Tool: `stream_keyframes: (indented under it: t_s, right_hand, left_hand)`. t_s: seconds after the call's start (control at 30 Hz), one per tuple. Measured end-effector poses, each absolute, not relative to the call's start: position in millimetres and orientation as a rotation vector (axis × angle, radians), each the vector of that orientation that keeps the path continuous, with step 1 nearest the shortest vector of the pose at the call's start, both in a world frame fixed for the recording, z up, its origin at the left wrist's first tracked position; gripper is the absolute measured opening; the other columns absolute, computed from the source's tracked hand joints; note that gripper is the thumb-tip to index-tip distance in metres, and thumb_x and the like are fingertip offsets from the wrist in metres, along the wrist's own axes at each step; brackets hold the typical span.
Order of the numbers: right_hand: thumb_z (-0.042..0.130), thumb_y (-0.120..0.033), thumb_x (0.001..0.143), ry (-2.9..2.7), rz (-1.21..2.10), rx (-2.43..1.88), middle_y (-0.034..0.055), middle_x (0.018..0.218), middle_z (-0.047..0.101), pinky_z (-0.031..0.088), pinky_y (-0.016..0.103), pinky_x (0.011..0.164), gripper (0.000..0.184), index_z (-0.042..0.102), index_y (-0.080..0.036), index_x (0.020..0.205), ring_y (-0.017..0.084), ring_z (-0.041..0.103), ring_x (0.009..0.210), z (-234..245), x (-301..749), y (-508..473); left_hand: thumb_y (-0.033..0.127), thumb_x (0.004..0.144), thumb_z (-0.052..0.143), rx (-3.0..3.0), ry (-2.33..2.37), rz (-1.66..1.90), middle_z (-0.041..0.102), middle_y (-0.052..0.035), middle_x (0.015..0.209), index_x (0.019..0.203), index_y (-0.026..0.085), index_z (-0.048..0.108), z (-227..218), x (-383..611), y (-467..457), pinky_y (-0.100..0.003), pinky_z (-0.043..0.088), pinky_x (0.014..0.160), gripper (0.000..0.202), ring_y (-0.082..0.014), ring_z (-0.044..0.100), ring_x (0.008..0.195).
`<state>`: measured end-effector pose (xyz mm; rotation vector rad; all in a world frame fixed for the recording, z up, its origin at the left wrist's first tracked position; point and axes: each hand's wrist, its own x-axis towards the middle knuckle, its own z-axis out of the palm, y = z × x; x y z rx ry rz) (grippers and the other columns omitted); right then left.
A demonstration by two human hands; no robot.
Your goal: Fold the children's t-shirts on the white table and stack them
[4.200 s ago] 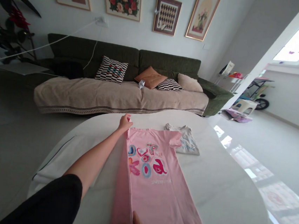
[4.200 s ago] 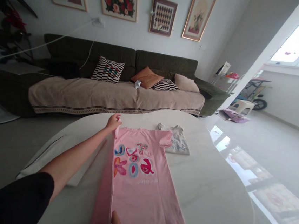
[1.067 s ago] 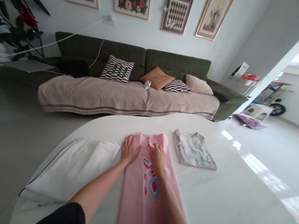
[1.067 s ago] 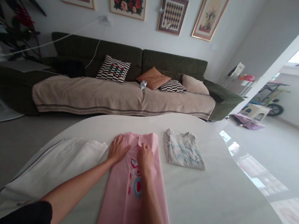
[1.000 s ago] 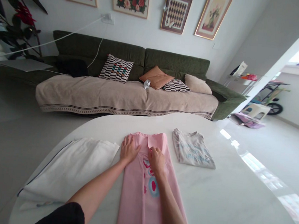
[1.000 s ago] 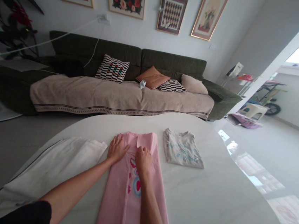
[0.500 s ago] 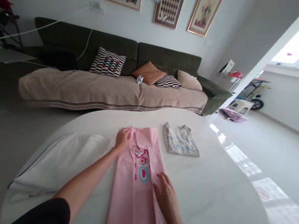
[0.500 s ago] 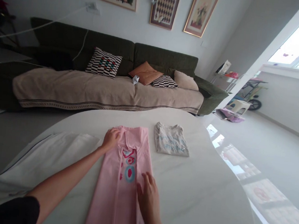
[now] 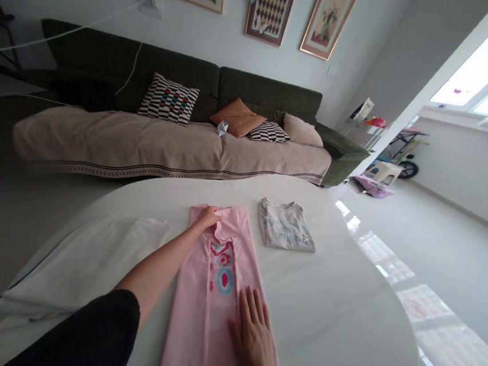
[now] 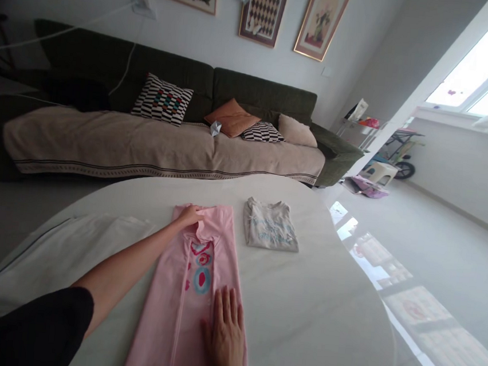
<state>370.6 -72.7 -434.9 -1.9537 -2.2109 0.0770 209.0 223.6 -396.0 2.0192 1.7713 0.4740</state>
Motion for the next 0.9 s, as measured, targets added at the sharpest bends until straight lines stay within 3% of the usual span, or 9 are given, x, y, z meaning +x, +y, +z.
stream_keyframes:
  t_s: [0.13, 0.23, 0.33, 0.4, 0.47, 0.53, 0.73, 0.9]
  right_hand:
    - [0.028, -0.044, 0.088, -2.204, 0.068, -1.959, 0.0019, 0.143, 0.017, 0.027, 0.042, 0.104, 0.057, 0.011, -0.021, 0.138, 0.023, 0.016, 0.131, -436, 371, -73]
    - [0.028, -0.044, 0.088, -2.197, 0.061, -1.959, 0.0016, 0.143, 0.017, 0.027, 0.041, 0.104, 0.058, 0.012, -0.022, 0.138, 0.023, 0.017, 0.130, -437, 370, -72]
    - [0.029, -0.045, 0.087, -2.192, 0.060, -1.966, 0.0016, 0.143, 0.017, 0.027, 0.041, 0.104, 0.059, 0.012, -0.022, 0.138, 0.023, 0.017, 0.130, -438, 370, -72]
    - [0.029, -0.046, 0.087, -2.194, 0.066, -1.976, 0.0020, 0.143, 0.017, 0.026, 0.041, 0.103, 0.059, 0.012, -0.021, 0.138, 0.024, 0.017, 0.131, -438, 370, -71]
    - [0.028, -0.047, 0.087, -2.202, 0.075, -1.977, 0.0020, 0.143, 0.016, 0.026, 0.041, 0.103, 0.060, 0.012, -0.021, 0.138, 0.023, 0.016, 0.131, -437, 370, -71]
    - [0.028, -0.048, 0.087, -2.206, 0.083, -1.976, 0.0018, 0.143, 0.015, 0.025, 0.041, 0.104, 0.060, 0.011, -0.021, 0.138, 0.023, 0.013, 0.131, -435, 369, -72]
    - [0.026, -0.047, 0.087, -2.199, 0.089, -1.992, 0.0026, 0.144, 0.013, 0.024, 0.042, 0.103, 0.059, 0.011, -0.021, 0.138, 0.023, 0.011, 0.132, -430, 366, -73]
    - [0.027, -0.045, 0.088, -2.195, 0.048, -1.958, 0.0041, 0.144, 0.016, 0.023, 0.043, 0.103, 0.057, 0.014, -0.021, 0.138, 0.023, 0.011, 0.132, -427, 366, -76]
  left_hand:
    - [0.027, 0.071, 0.056, 1.972, 1.857, 0.466, 0.065, -0.0069, 0.085, 0.093, 0.014, 0.060, -392, 204, 219, -0.023, 0.044, 0.066, 0.026, -0.0185, 0.061, 0.080]
    - [0.027, 0.079, 0.046, 2.035, 1.906, 0.567, 0.055, -0.0117, 0.113, 0.113, 0.016, 0.049, -386, 213, 208, -0.030, 0.042, 0.083, 0.036, -0.0219, 0.051, 0.105]
    - [0.031, 0.082, 0.043, 2.231, 1.756, 0.638, 0.034, -0.0055, 0.136, 0.126, 0.026, 0.038, -390, 230, 190, -0.034, 0.029, 0.100, 0.044, -0.0207, 0.030, 0.125]
    - [0.040, 0.080, 0.046, 2.398, 1.558, 0.564, 0.025, -0.0018, 0.142, 0.128, 0.031, 0.035, -402, 239, 179, -0.043, 0.019, 0.104, 0.050, -0.0251, 0.019, 0.130]
    - [0.049, 0.078, 0.046, 2.478, 1.434, 0.424, 0.018, -0.0026, 0.145, 0.129, 0.033, 0.035, -414, 245, 173, -0.056, 0.012, 0.101, 0.055, -0.0334, 0.011, 0.131]
    - [0.054, 0.077, 0.043, 2.458, 1.421, 0.298, 0.014, -0.0040, 0.146, 0.129, 0.033, 0.035, -420, 248, 174, -0.063, 0.009, 0.097, 0.057, -0.0383, 0.007, 0.130]
    - [0.053, 0.079, 0.042, 2.455, 1.419, 0.289, 0.023, -0.0069, 0.143, 0.128, 0.028, 0.039, -392, 252, 157, -0.059, 0.013, 0.099, 0.056, -0.0347, 0.013, 0.130]
    - [0.049, 0.084, 0.035, 2.413, 1.444, 0.470, 0.022, -0.0124, 0.143, 0.136, 0.018, 0.023, -398, 221, 17, -0.049, 0.022, 0.102, 0.062, -0.0280, 0.013, 0.132]
